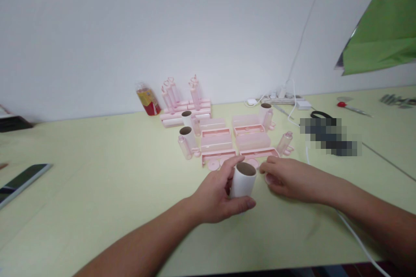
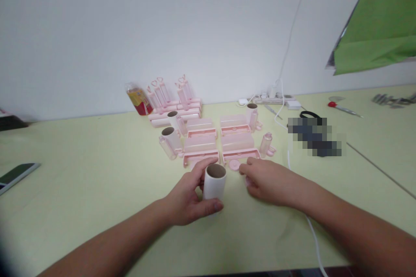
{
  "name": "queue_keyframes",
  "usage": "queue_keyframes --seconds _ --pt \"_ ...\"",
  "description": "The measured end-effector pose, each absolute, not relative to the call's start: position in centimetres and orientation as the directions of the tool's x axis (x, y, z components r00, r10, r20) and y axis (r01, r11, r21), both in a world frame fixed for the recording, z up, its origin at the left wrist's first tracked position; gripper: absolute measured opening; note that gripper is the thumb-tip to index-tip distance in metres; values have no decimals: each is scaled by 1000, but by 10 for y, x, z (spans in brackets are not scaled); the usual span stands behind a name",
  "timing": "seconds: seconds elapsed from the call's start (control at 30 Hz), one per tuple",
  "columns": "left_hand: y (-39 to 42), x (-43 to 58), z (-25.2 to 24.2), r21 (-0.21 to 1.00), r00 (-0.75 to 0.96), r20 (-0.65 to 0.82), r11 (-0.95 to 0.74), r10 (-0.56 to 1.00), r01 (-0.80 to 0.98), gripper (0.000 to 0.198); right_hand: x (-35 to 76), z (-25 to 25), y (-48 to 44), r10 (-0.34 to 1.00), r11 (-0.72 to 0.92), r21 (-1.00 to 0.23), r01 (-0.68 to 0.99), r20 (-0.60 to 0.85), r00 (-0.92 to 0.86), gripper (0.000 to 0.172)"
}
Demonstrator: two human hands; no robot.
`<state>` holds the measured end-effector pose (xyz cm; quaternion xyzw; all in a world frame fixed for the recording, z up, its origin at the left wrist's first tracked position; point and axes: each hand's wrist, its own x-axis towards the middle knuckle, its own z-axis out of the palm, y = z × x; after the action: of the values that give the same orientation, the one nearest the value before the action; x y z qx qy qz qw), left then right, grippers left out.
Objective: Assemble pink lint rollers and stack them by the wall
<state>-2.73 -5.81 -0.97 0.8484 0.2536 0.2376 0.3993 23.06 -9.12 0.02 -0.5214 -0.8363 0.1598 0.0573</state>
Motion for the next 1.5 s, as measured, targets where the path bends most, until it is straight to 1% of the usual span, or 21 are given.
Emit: queue_keyframes --seconds 0.07,0.17,0.23,0.33,0.47,0.57,0.63,0.87,1.3,1.4,1.5 --pt "-58 -27 -9 787 764 207 -568 611 241 89 232 1 -93 889 408 -346 845 -61 -454 19" --pt "-57 -27 -8 764 770 202 -590 605 263 89 231 6 -94 881 426 -393 815 -25 -473 11" --pt "-57 -26 -8 756 778 175 -588 604 286 91 230 10 -95 873 448 -432 782 25 -487 10" --pt "-56 -25 -8 756 785 127 -571 606 319 91 228 16 -94 868 477 -506 719 143 -475 15" --pt "-55 -24 -10 734 789 110 -584 605 346 80 227 17 -92 858 495 -691 527 292 -423 19" --pt "-55 -24 -9 719 810 125 -615 572 324 74 225 14 -92 872 448 -808 383 302 -385 20" --pt "-55 -25 -8 714 822 144 -633 550 299 74 223 12 -93 872 424 -845 326 283 -400 20" --pt "-55 -25 -7 722 827 173 -640 535 263 74 218 15 -95 839 435 -864 253 288 -462 19" --pt "-54 -24 -4 720 839 165 -645 518 257 74 220 11 -93 811 497 -810 311 305 -500 18" --pt "-54 -24 -6 730 838 175 -639 516 241 74 221 10 -94 807 532 -777 337 346 -478 16" --pt "-54 -25 -8 736 815 179 -625 551 260 74 224 8 -95 818 550 -765 337 411 -403 19"
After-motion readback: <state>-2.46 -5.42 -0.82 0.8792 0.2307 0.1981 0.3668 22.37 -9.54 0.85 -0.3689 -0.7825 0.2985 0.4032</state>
